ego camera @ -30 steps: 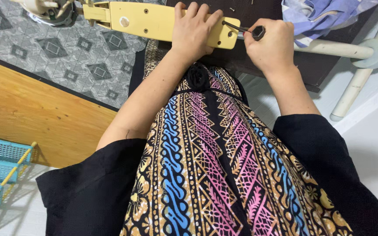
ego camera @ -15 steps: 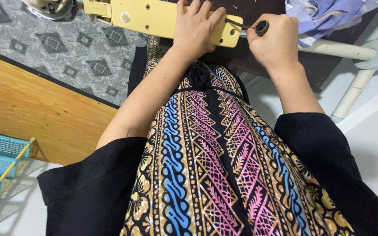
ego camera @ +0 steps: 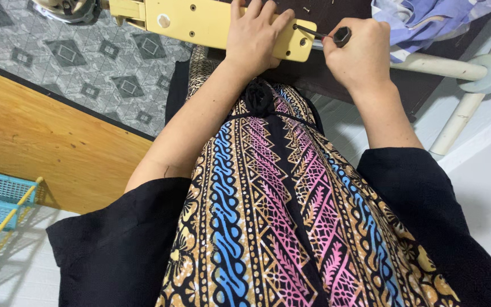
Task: The person assembles an electric fan by attaching a yellow plastic bracket to a white fan pole using a screwdriver. They insert screws into the bracket holes and tighten them while holding the bracket steady.
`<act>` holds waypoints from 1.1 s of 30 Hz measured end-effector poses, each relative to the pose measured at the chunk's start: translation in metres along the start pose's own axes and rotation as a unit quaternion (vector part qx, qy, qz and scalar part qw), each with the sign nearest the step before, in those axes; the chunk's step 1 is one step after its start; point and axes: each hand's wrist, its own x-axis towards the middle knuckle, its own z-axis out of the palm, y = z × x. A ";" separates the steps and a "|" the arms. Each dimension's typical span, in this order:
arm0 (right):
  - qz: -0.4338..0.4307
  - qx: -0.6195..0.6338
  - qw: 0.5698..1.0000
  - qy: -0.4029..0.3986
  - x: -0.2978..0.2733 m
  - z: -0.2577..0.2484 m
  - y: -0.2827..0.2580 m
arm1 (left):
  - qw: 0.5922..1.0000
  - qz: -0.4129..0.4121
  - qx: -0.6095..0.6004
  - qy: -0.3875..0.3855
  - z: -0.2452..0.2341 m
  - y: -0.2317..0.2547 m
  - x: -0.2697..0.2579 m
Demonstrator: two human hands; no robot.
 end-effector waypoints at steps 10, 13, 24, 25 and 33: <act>0.013 0.007 1.000 -0.011 0.001 0.000 -0.001 | 1.000 0.003 -0.010 0.006 0.002 -0.001 -0.002; 0.006 0.004 1.000 -0.011 0.001 0.000 -0.001 | 1.000 0.001 -0.009 -0.002 0.002 -0.001 -0.002; -0.003 -0.002 1.000 -0.011 0.001 0.003 0.001 | 1.000 0.002 -0.013 0.006 0.004 -0.003 -0.002; -0.006 -0.011 1.000 -0.010 0.001 0.003 0.001 | 1.000 0.003 -0.015 0.007 0.004 -0.002 -0.002; -0.001 -0.013 1.000 -0.011 0.002 0.003 0.000 | 1.000 0.003 -0.025 0.001 0.008 -0.004 -0.002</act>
